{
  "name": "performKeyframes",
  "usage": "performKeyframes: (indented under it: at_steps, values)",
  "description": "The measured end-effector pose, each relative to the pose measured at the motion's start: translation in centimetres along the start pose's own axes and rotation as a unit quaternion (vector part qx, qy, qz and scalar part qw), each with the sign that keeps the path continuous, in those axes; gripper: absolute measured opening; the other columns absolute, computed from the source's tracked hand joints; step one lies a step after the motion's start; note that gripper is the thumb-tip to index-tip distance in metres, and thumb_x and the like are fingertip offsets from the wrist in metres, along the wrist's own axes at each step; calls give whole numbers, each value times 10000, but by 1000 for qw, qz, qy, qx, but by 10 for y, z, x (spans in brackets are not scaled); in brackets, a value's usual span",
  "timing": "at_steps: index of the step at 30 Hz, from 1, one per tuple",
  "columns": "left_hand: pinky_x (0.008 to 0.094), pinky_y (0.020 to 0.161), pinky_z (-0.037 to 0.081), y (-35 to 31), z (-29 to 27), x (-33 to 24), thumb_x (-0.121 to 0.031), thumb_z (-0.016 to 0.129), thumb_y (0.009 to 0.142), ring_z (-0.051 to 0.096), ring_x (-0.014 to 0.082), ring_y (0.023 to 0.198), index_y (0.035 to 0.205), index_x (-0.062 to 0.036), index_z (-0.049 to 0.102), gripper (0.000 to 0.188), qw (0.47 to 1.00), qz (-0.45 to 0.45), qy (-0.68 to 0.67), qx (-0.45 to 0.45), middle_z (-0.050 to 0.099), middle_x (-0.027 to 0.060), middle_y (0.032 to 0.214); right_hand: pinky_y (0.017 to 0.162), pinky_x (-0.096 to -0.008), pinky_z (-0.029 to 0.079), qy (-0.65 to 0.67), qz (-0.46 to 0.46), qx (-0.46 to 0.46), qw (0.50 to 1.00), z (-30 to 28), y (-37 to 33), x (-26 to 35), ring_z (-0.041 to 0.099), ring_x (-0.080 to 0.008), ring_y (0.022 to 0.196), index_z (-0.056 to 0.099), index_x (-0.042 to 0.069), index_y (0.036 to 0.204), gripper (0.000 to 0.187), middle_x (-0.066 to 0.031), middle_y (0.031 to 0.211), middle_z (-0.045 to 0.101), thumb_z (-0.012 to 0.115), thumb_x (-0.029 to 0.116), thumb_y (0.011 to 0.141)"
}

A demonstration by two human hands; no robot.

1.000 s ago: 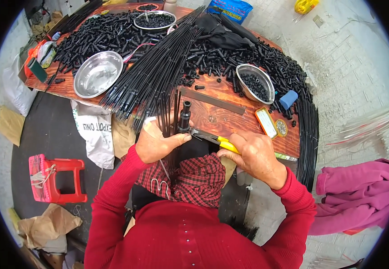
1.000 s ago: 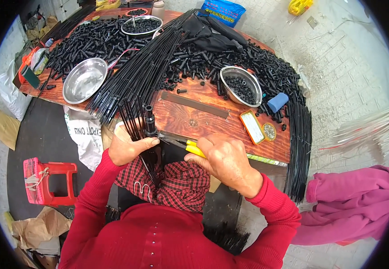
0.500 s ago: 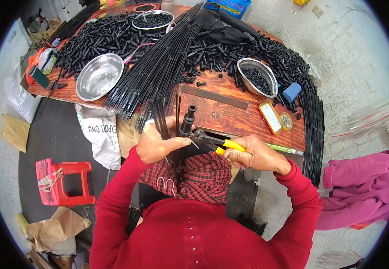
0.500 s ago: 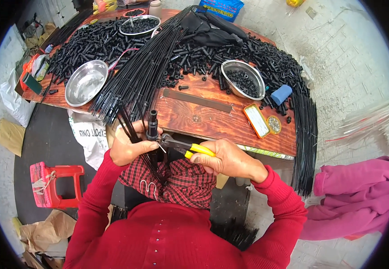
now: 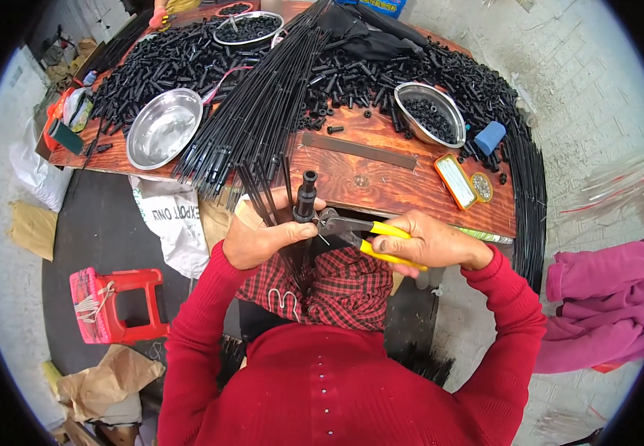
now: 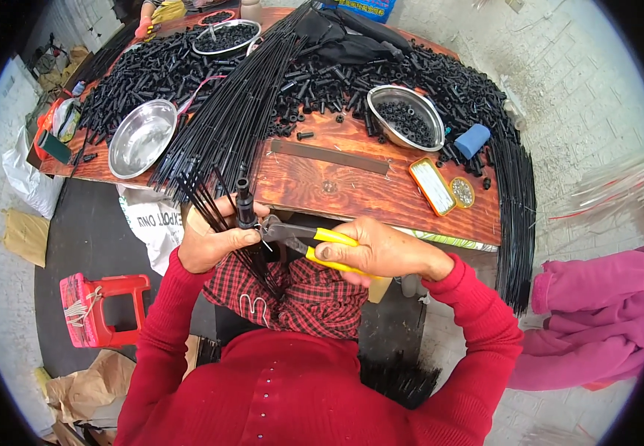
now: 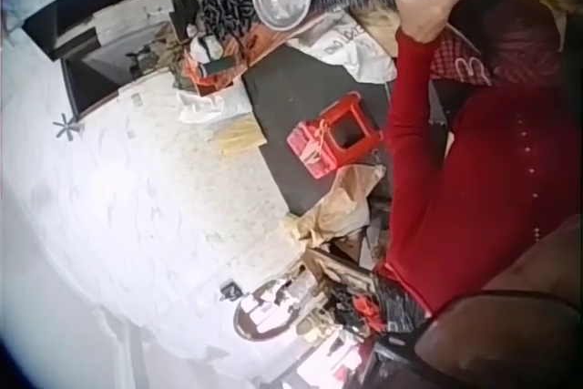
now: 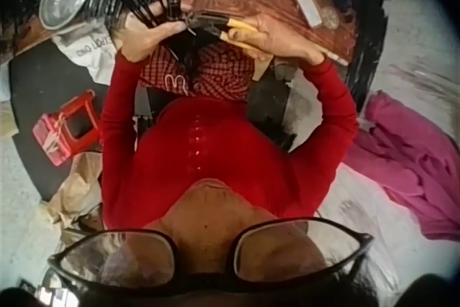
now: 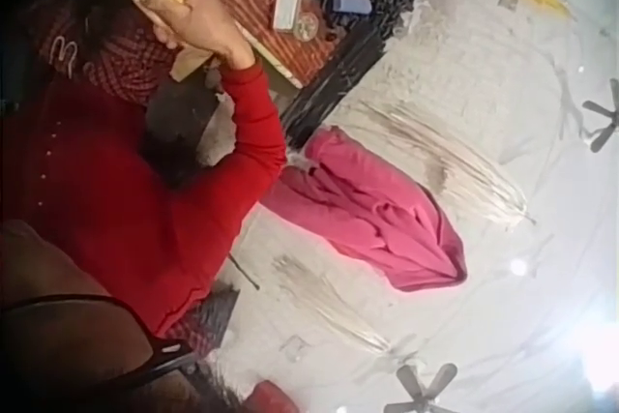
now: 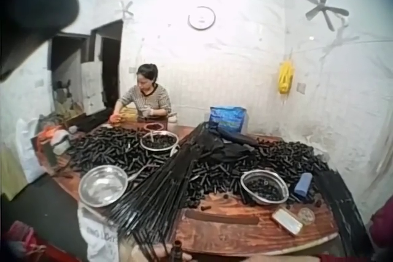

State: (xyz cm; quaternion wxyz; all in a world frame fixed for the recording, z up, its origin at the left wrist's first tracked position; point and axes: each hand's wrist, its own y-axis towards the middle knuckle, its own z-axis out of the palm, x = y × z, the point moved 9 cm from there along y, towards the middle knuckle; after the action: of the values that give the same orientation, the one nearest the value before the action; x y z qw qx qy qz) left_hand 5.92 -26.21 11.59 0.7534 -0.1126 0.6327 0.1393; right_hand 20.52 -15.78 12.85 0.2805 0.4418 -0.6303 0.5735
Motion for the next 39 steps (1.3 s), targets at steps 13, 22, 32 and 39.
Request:
performKeyframes:
  at_steps: [13, 22, 32, 39]
  values:
    - [266, 835, 486, 14, -1, 5, -5, 706, 795, 598, 106, 917, 1100, 27, 594, 327, 998, 60, 28, 6, 641, 48, 1034, 459, -266, 424, -181, -164, -260, 934, -25, -27, 20, 596, -109, 643, 536, 37, 1044, 539, -21, 729, 572, 798, 390, 734]
    - [271, 853, 482, 12, -2, 5, -16, 722, 774, 602, 120, 933, 1114, 31, 598, 365, 999, 20, -13, 34, 649, 64, 1038, 432, -236, 435, 165, 74, 3, 983, -1, -13, -30, 526, -111, 435, 615, 23, 857, 606, -53, 557, 571, 330, 545, 977]
    - [270, 858, 474, 11, -12, 11, -61, 729, 780, 602, 121, 934, 1103, 33, 613, 356, 1000, 29, 0, -12, 653, 53, 1012, 448, -251, 423, -126, 2, -172, 977, -18, -29, 14, 522, -109, 467, 614, -5, 921, 488, -54, 598, 561, 543, 477, 907]
    - [270, 846, 472, 11, -3, 7, -54, 726, 784, 600, 122, 928, 1112, 32, 610, 359, 999, 34, -3, 18, 644, 48, 997, 409, -225, 402, 142, 31, -12, 989, 1, -13, -29, 533, -95, 454, 629, 11, 938, 537, -52, 549, 544, 507, 534, 917]
